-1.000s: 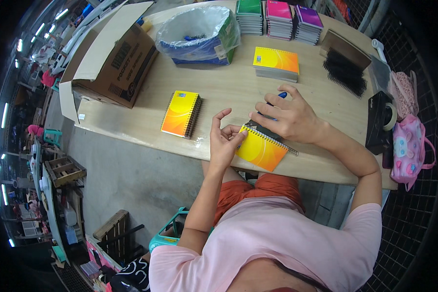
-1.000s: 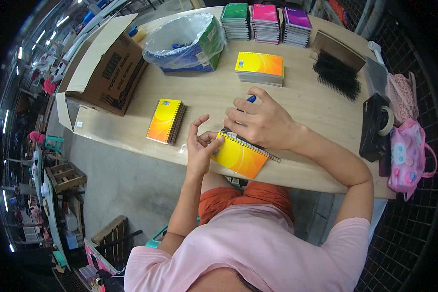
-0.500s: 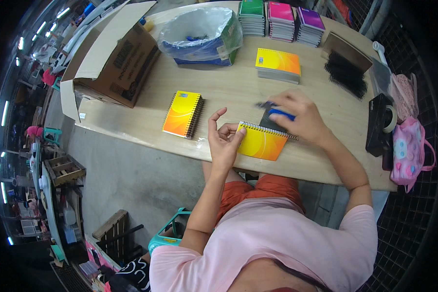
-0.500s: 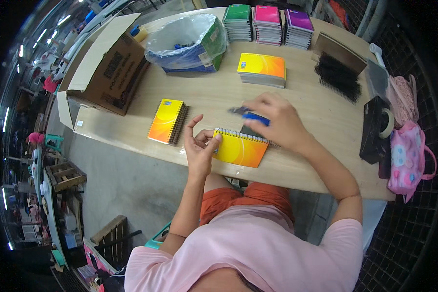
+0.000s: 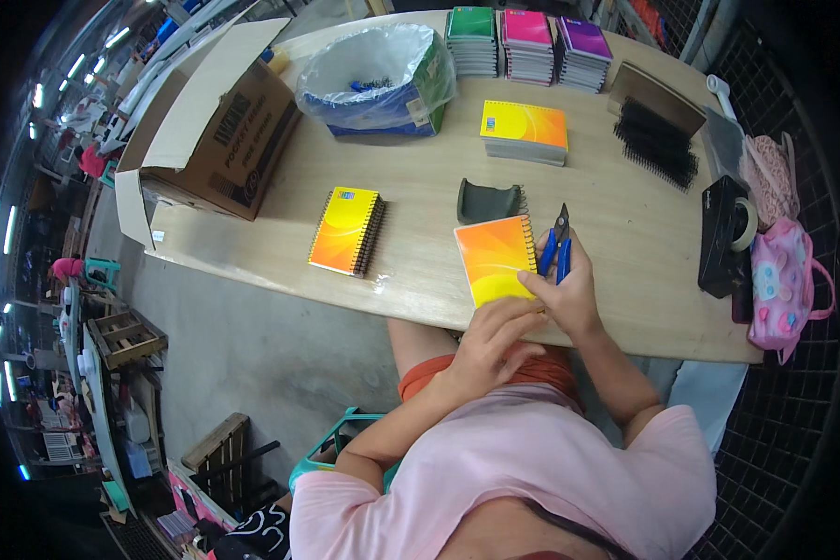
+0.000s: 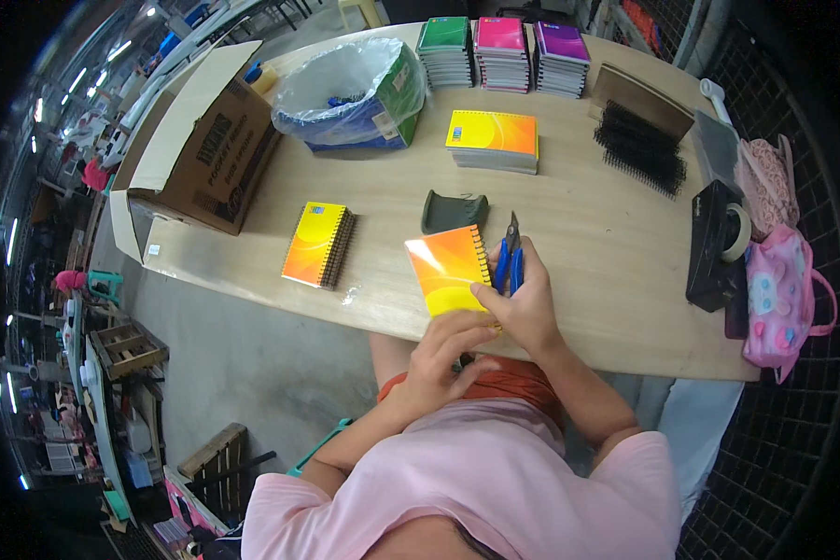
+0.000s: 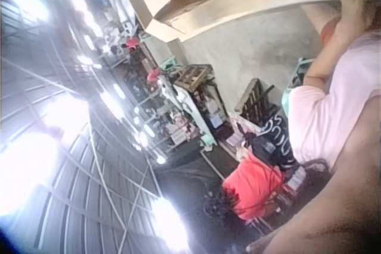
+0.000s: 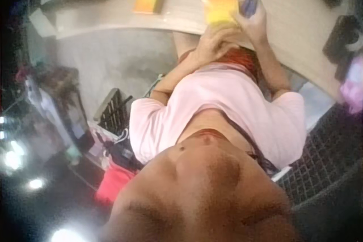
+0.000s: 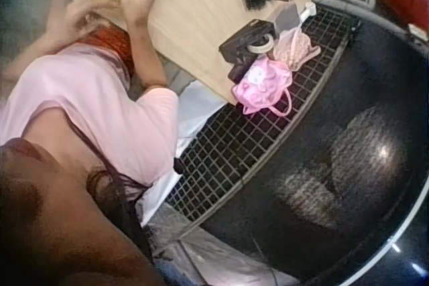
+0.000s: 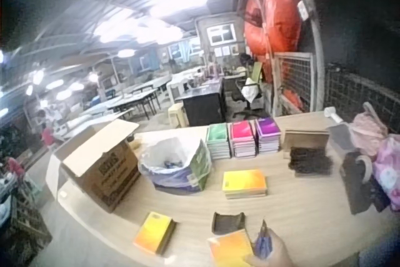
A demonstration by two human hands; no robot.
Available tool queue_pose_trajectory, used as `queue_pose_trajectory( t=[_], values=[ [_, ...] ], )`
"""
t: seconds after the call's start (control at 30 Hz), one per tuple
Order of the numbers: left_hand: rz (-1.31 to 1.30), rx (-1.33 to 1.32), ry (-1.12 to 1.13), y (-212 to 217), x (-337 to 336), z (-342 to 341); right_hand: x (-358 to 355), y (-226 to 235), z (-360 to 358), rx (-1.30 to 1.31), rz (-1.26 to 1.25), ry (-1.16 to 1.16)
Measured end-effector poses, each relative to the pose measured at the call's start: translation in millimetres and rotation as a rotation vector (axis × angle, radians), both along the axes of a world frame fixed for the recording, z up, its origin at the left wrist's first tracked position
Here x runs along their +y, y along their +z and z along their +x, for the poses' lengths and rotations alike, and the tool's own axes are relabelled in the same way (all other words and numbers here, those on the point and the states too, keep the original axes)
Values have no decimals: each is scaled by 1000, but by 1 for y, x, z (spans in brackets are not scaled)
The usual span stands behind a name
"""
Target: The person assembles spiral notebooks by inserting a wire coil into the pre-punched holes of a notepad and then using pliers to trim and secure the end of the wire.
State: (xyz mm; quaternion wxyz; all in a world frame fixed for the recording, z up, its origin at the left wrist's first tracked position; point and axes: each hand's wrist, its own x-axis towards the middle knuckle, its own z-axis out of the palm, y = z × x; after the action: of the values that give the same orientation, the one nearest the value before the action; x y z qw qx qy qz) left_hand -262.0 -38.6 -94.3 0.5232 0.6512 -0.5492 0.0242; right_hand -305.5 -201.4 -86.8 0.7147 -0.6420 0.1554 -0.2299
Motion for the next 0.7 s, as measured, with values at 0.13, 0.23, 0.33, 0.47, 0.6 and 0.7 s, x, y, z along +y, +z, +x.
queue_pose_trajectory(
  t=[0.13,0.23,0.33,0.47,0.6,0.7],
  values=[
    [49,-27,354,39,-8,28,-3,-2,-4,33,-273,15],
    [-84,146,336,34,-11,63,5,10,-5,90,-371,114],
    [71,501,72,28,-10,78,5,17,-6,44,-535,152],
    [-21,714,-84,15,-5,87,-22,37,-4,208,-722,57],
    [17,800,-115,15,-3,87,-49,45,7,62,-1355,58],
    [28,808,-123,13,-2,88,-48,53,13,25,-1440,87]
  ],
)
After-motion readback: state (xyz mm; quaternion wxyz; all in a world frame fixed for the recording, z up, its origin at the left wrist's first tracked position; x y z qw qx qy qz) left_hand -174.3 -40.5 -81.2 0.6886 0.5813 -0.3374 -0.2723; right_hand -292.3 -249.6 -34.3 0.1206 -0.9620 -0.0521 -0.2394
